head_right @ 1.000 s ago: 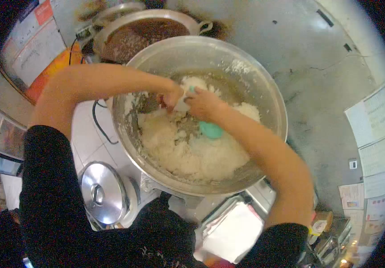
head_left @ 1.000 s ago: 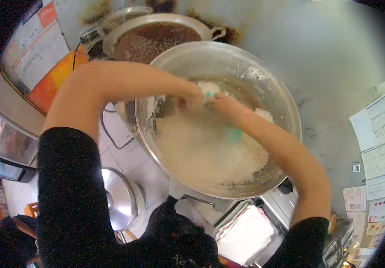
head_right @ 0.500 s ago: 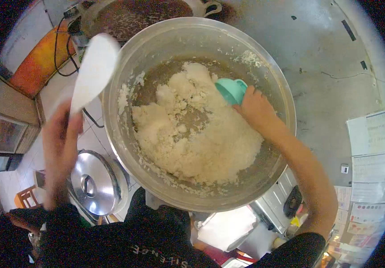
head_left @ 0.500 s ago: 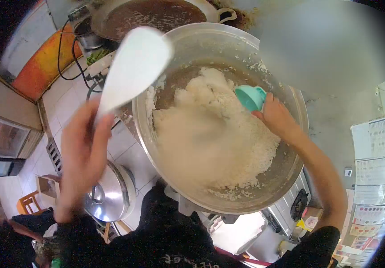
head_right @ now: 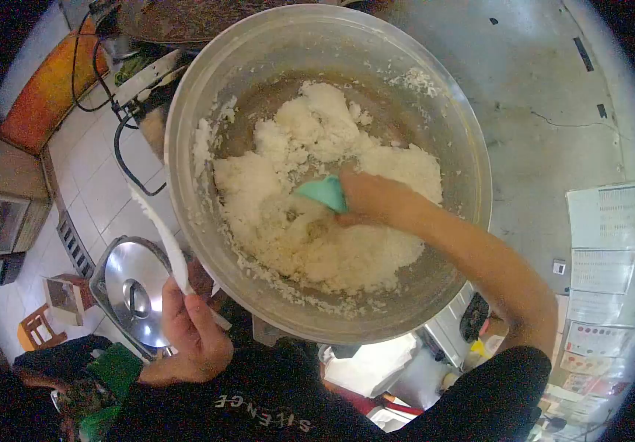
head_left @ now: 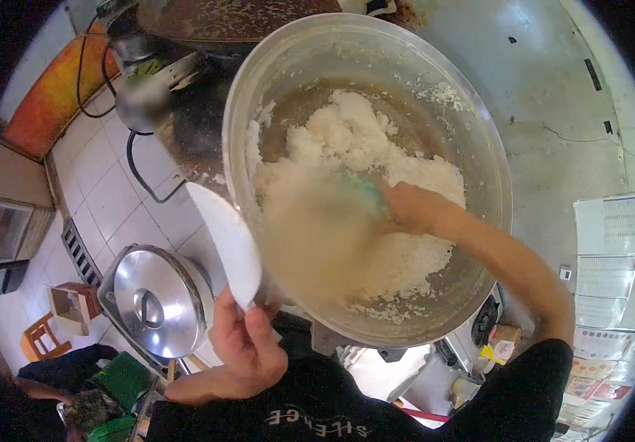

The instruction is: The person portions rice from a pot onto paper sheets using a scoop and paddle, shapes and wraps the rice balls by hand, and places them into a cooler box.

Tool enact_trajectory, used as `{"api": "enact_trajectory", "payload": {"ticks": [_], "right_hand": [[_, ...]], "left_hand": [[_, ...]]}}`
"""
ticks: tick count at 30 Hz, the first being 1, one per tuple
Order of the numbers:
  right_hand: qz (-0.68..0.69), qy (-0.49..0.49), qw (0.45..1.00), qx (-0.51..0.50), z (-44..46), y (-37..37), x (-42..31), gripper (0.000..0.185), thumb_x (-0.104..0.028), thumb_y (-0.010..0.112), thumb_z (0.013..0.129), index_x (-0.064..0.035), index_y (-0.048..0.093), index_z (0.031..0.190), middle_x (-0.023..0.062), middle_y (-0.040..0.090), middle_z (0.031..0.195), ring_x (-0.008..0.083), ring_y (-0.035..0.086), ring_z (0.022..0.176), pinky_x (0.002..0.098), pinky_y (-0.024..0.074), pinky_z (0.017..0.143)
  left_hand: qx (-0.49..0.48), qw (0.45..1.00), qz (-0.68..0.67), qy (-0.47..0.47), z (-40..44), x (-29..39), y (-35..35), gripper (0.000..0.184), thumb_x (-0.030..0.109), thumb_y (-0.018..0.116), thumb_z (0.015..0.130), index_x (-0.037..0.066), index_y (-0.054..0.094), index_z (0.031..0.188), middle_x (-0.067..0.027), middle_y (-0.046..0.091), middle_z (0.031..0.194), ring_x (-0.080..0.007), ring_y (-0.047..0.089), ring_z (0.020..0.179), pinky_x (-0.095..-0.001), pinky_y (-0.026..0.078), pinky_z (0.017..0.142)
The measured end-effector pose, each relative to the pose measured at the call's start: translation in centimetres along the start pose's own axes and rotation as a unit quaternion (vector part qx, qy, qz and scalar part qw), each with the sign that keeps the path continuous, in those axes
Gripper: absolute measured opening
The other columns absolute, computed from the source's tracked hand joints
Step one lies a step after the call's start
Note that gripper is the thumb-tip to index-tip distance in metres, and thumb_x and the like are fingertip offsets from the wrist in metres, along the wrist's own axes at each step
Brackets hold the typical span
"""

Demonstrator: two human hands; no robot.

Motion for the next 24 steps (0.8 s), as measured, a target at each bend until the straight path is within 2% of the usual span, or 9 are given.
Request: {"api": "enact_trajectory", "payload": {"ticks": [2,8,12,14,16,18,21,23,24], "right_hand": [[0.05,-0.02,0.998,-0.031,0.2,0.2,-1.0,0.088,-0.038,0.074,0.084,-0.0081,0.025,0.15,0.0303,0.059,0.119,0.0443,0.06,0.109,0.0516,0.0489,0.095],[-0.005,-0.289,0.956,-0.05,3.0,3.8,-3.0,0.06,-0.043,0.075,0.083,0.0012,0.056,0.118,0.0259,0.066,0.103,0.0399,0.065,0.099,0.0474,0.0517,0.083],[0.1,-0.321,0.933,-0.125,1.9,3.1,-3.9,0.054,-0.046,0.066,0.09,0.002,0.058,0.113,0.0186,0.065,0.08,0.0319,0.066,0.073,0.0424,0.0519,0.063],[0.08,-0.355,0.927,-0.092,0.2,0.4,-4.9,0.053,-0.047,0.064,0.092,0.0012,0.058,0.113,0.0144,0.064,0.073,0.028,0.064,0.063,0.0396,0.051,0.056],[0.217,-0.147,0.922,-0.284,-2.3,-1.6,-5.2,0.045,-0.045,0.064,0.093,-0.0024,0.058,0.107,0.0035,0.053,0.063,0.0171,0.053,0.05,0.0323,0.0419,0.044],[0.285,-0.111,0.901,-0.307,-2.7,-1.3,-3.2,0.043,-0.045,0.064,0.093,-0.0046,0.057,0.106,-0.0001,0.047,0.062,0.0135,0.048,0.049,0.0301,0.038,0.043],[0.423,-0.062,0.867,-0.257,-5.0,-2.1,-0.4,0.042,-0.046,0.064,0.094,-0.0068,0.056,0.105,-0.0052,0.037,0.061,0.0083,0.04,0.049,0.0271,0.0318,0.042],[0.493,-0.056,0.851,-0.17,-7.2,-3.1,-0.5,0.043,-0.047,0.065,0.094,-0.0067,0.055,0.104,-0.0066,0.034,0.061,0.0065,0.037,0.049,0.0261,0.0295,0.042],[0.578,-0.022,0.813,-0.067,-8.5,-3.8,-0.9,0.035,-0.042,0.063,0.095,-0.0086,0.051,0.1,-0.006,0.037,0.064,0.0057,0.037,0.049,0.0249,0.0302,0.042]], "left_hand": [[0.005,1.0,0.011,-0.005,-0.1,-0.3,0.0,0.04,0.016,0.042,0.104,-0.012,0.039,0.132,-0.0096,0.06,0.1,-0.0084,0.054,0.082,-0.0228,0.047,0.071],[0.023,0.998,0.054,0.033,0.1,0.3,0.9,0.036,0.013,0.044,0.103,-0.012,0.044,0.128,-0.0085,0.064,0.094,-0.0074,0.053,0.073,-0.0207,0.044,0.065],[0.032,0.993,0.103,0.039,0.1,0.5,0.4,0.034,0.013,0.044,0.103,-0.012,0.047,0.125,-0.0084,0.065,0.093,-0.0076,0.054,0.072,-0.0217,0.045,0.063],[-0.036,0.995,0.097,-0.005,0.0,0.7,0.3,0.042,0.016,0.035,0.105,-0.01,0.035,0.138,-0.02,0.054,0.127,-0.0254,0.055,0.112,-0.0367,0.05,0.09],[-0.078,0.987,0.136,-0.032,0.4,1.5,0.2,0.048,0.017,0.031,0.106,-0.009,0.027,0.146,-0.0249,0.049,0.139,-0.0324,0.054,0.126,-0.0417,0.052,0.1],[-0.101,0.98,0.171,-0.033,1.3,2.0,-0.3,0.05,0.017,0.03,0.106,-0.008,0.023,0.149,-0.0259,0.049,0.139,-0.0335,0.053,0.127,-0.0418,0.052,0.1],[-0.065,0.966,0.243,0.063,3.4,4.2,-1.3,0.051,0.017,0.032,0.107,-0.004,0.022,0.153,-0.0175,0.06,0.122,-0.0193,0.065,0.103,-0.0288,0.058,0.08],[-0.017,0.965,0.249,0.085,5.6,7.5,-1.2,0.047,0.009,0.039,0.103,-0.005,0.035,0.149,-0.0057,0.061,0.085,-0.0074,0.046,0.061,-0.0214,0.038,0.056],[-0.056,0.966,0.239,0.078,6.9,8.7,-0.8,0.046,0.008,0.037,0.104,0.001,0.039,0.149,-0.0043,0.059,0.085,-0.0067,0.043,0.06,-0.0222,0.036,0.055]]}}
Point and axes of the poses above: each hand's wrist, its own z-axis towards the middle knuckle, its own y-axis out of the palm, x = y × z, the point moved 4 cm from there along z, towards the middle knuckle
